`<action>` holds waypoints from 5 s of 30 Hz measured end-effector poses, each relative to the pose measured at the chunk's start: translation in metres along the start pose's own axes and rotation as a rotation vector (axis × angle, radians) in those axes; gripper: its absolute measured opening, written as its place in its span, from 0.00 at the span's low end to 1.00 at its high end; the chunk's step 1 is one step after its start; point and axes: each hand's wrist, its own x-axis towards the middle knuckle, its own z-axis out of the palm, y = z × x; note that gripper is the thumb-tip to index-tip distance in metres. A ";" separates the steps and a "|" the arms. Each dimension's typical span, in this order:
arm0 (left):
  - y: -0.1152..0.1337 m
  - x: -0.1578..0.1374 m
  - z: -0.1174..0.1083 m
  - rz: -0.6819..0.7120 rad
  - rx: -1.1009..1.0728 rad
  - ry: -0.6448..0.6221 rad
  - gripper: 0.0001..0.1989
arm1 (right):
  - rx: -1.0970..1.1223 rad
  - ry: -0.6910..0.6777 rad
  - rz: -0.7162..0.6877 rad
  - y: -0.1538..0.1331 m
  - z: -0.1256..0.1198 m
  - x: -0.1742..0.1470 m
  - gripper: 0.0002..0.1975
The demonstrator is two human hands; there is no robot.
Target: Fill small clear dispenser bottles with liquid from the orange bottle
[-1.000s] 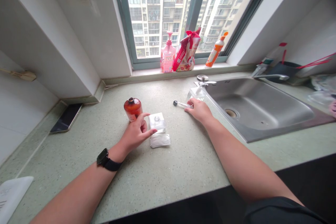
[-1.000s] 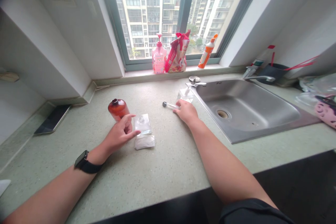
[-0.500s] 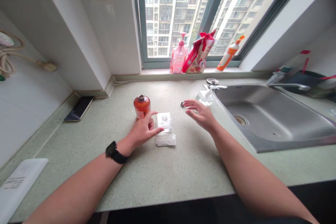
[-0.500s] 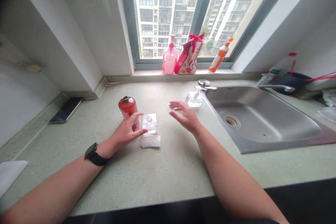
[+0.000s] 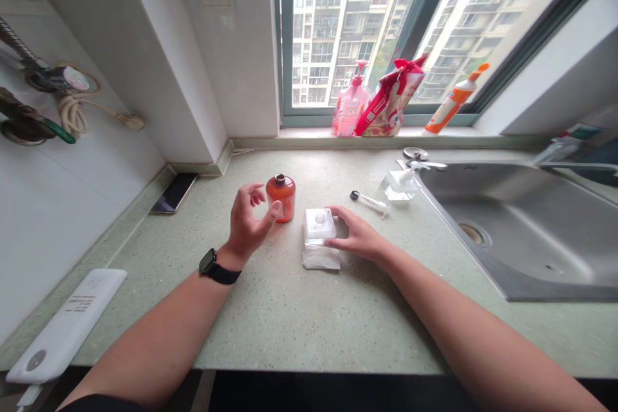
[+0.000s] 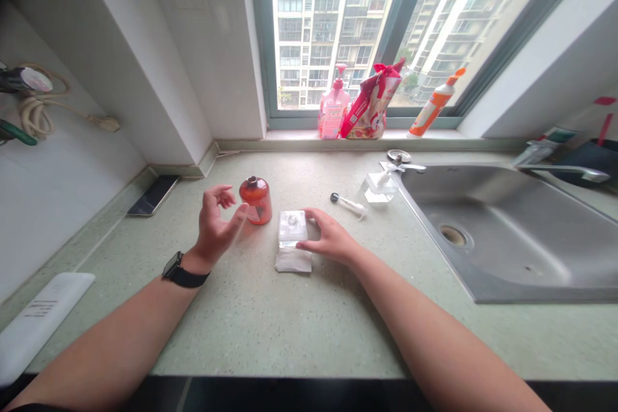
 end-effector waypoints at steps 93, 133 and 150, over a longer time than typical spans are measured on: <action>-0.004 0.003 0.008 -0.032 0.243 -0.328 0.35 | -0.576 0.244 -0.242 -0.058 -0.067 0.055 0.36; -0.002 0.001 0.012 -0.070 0.144 -0.334 0.35 | -0.646 0.365 -0.384 -0.073 -0.068 0.049 0.33; -0.001 0.000 0.013 -0.101 0.112 -0.340 0.35 | -0.650 0.385 -0.422 -0.075 -0.067 0.049 0.32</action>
